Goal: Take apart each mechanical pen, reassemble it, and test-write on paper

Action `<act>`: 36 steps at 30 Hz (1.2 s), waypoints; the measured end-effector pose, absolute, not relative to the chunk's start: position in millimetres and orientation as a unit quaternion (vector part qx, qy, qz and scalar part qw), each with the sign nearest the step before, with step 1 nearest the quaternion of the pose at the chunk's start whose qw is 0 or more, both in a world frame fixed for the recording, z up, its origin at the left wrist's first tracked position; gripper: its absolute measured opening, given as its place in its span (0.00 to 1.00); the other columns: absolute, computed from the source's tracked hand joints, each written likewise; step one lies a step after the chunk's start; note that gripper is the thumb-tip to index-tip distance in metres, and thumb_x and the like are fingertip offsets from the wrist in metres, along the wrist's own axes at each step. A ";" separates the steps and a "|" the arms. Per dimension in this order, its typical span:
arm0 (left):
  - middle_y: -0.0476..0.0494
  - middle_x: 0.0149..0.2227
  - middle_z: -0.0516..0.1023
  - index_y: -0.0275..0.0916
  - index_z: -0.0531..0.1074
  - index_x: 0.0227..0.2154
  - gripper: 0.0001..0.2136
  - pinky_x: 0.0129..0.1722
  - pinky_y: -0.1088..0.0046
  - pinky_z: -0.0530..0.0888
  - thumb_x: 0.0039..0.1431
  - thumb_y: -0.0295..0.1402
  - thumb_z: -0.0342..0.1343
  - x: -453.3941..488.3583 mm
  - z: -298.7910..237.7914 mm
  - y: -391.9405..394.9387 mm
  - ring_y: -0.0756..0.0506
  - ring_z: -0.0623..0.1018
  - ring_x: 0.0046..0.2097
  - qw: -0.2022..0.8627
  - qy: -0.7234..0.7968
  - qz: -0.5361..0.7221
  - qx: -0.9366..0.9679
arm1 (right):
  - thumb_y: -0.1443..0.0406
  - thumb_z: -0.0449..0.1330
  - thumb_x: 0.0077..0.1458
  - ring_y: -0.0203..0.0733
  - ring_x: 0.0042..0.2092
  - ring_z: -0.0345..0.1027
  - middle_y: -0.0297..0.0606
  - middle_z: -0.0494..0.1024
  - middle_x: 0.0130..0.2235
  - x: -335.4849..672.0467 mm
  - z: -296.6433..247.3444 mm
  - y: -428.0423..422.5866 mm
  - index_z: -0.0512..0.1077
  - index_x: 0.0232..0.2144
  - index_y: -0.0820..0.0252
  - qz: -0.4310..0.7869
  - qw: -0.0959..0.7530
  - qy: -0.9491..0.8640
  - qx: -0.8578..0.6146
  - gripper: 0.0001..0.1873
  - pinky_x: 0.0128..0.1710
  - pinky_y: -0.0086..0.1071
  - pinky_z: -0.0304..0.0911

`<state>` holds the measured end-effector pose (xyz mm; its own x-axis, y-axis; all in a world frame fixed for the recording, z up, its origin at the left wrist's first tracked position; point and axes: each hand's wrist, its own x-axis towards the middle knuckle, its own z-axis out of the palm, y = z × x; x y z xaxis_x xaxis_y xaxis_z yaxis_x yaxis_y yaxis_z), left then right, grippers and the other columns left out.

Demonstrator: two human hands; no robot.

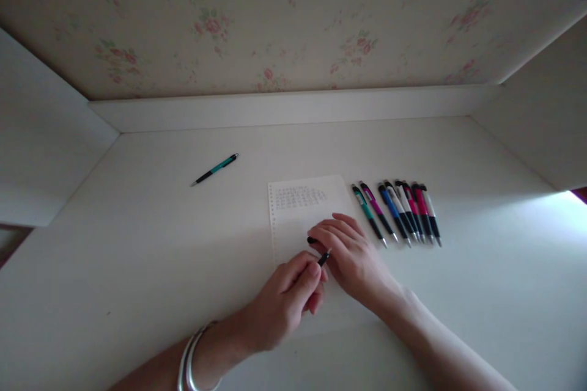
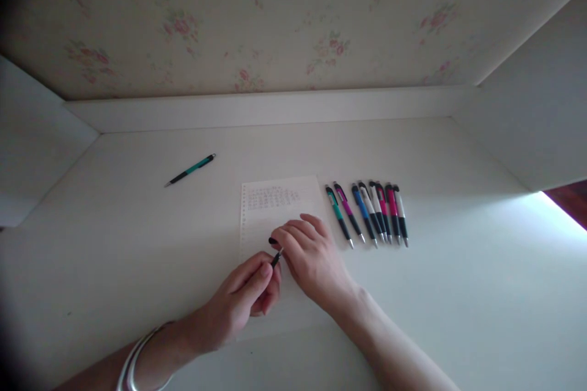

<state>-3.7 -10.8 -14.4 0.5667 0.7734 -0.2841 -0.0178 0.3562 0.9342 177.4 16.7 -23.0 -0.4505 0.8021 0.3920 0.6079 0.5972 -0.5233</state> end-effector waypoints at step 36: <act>0.53 0.24 0.66 0.38 0.68 0.34 0.19 0.28 0.72 0.60 0.71 0.47 0.43 -1.9 -8.2 -3.7 0.50 0.63 0.26 0.673 0.429 0.197 0.569 | 0.64 0.68 0.51 0.39 0.33 0.63 0.34 0.71 0.31 195.6 -14.7 13.2 0.78 0.31 0.56 0.659 0.483 -0.407 -0.408 0.03 0.33 0.32 0.61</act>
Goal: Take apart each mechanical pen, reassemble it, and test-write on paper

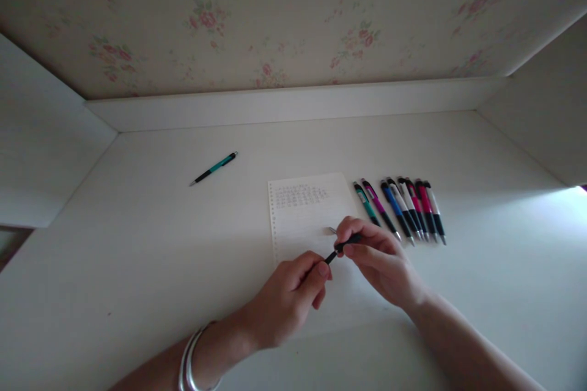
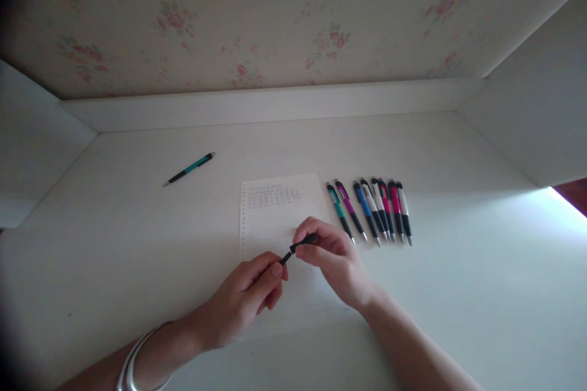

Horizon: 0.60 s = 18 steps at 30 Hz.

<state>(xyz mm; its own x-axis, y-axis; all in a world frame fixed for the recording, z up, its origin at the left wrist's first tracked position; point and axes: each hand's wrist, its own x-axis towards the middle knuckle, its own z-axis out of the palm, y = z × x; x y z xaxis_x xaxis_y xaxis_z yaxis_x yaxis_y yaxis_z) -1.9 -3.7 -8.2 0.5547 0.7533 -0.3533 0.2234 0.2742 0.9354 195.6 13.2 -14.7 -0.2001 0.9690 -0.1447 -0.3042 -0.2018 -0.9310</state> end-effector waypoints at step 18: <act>0.54 0.25 0.66 0.39 0.63 0.49 0.20 0.25 0.74 0.58 0.70 0.52 0.43 -2.9 -17.8 -9.3 0.51 0.61 0.26 0.710 0.411 0.257 0.511 | 0.55 0.69 0.55 0.33 0.27 0.60 0.29 0.67 0.29 200.4 -10.7 9.0 0.65 0.61 0.54 0.638 0.373 -0.534 -0.412 0.34 0.23 0.27 0.57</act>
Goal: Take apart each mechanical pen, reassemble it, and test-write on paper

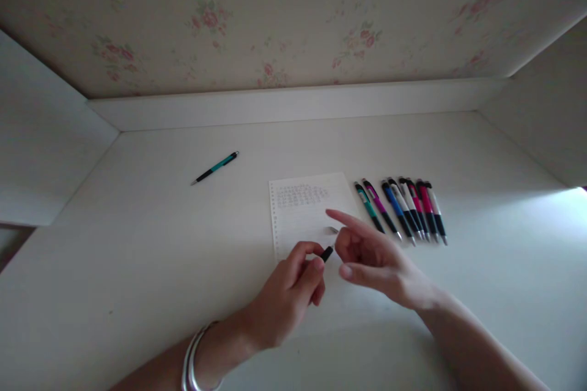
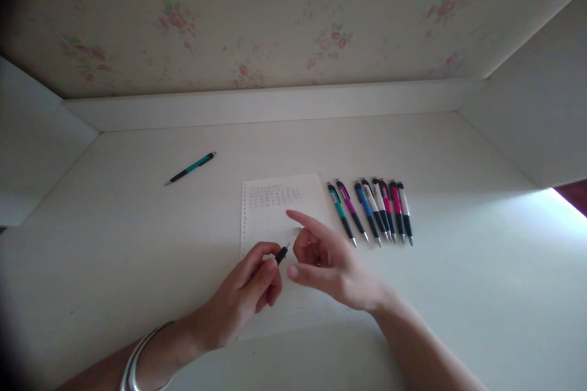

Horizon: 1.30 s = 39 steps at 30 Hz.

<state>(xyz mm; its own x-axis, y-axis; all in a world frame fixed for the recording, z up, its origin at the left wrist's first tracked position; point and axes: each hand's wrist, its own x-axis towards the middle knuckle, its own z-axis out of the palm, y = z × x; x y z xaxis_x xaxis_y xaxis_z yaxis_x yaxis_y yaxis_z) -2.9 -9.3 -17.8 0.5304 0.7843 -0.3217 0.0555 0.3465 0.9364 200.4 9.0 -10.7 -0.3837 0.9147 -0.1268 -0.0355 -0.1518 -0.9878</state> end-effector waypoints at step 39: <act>0.54 0.25 0.66 0.40 0.66 0.41 0.16 0.26 0.73 0.58 0.72 0.48 0.43 -4.0 -9.7 -5.8 0.52 0.61 0.25 0.723 0.420 0.235 0.496 | 0.54 0.64 0.60 0.37 0.32 0.70 0.35 0.76 0.30 189.4 -13.2 9.9 0.77 0.35 0.57 0.591 0.444 -0.484 -0.468 0.12 0.34 0.30 0.69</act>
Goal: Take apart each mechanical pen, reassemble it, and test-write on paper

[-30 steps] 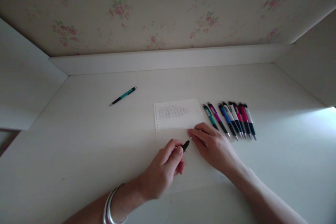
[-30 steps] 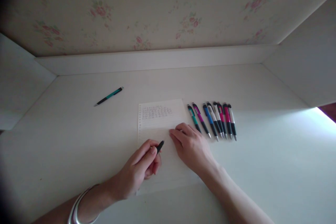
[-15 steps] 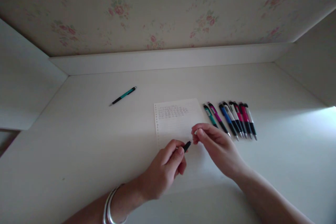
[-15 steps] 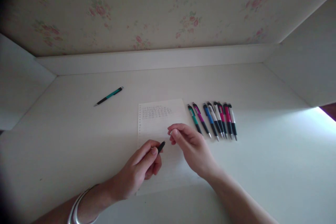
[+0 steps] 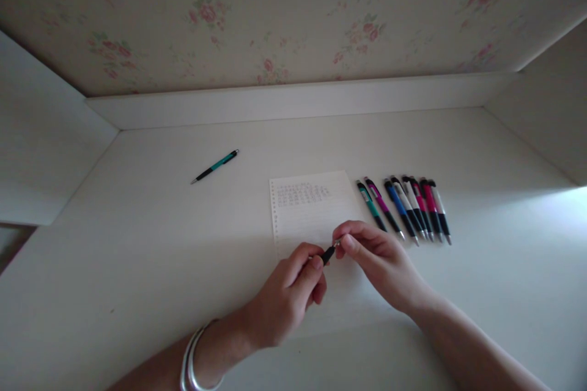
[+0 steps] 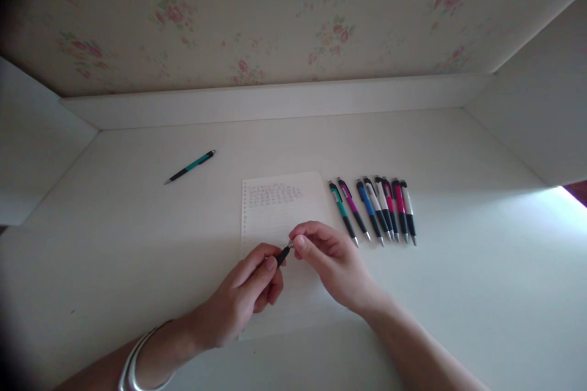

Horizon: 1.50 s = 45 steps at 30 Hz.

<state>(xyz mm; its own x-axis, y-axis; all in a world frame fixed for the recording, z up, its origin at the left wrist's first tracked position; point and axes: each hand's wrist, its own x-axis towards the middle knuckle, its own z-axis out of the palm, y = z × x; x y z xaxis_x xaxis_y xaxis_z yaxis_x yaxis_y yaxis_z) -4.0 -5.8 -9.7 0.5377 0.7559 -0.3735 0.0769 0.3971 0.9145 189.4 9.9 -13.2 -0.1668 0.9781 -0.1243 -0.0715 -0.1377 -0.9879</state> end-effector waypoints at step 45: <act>0.53 0.26 0.65 0.38 0.68 0.42 0.18 0.30 0.72 0.61 0.72 0.47 0.42 -3.9 -11.8 -7.6 0.51 0.63 0.27 0.698 0.404 0.228 0.546 | 0.54 0.62 0.62 0.40 0.37 0.73 0.41 0.80 0.39 198.7 -4.7 8.2 0.81 0.39 0.55 0.598 0.382 -0.560 -0.429 0.13 0.37 0.33 0.69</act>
<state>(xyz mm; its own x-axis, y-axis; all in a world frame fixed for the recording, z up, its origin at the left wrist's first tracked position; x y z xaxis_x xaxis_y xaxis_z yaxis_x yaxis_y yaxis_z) -3.9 -7.6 -11.8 0.5706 0.7586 -0.3145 0.1229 0.2998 0.9461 198.7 8.2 -4.7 -0.3406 0.9364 -0.0848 0.0232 -0.0818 -0.9964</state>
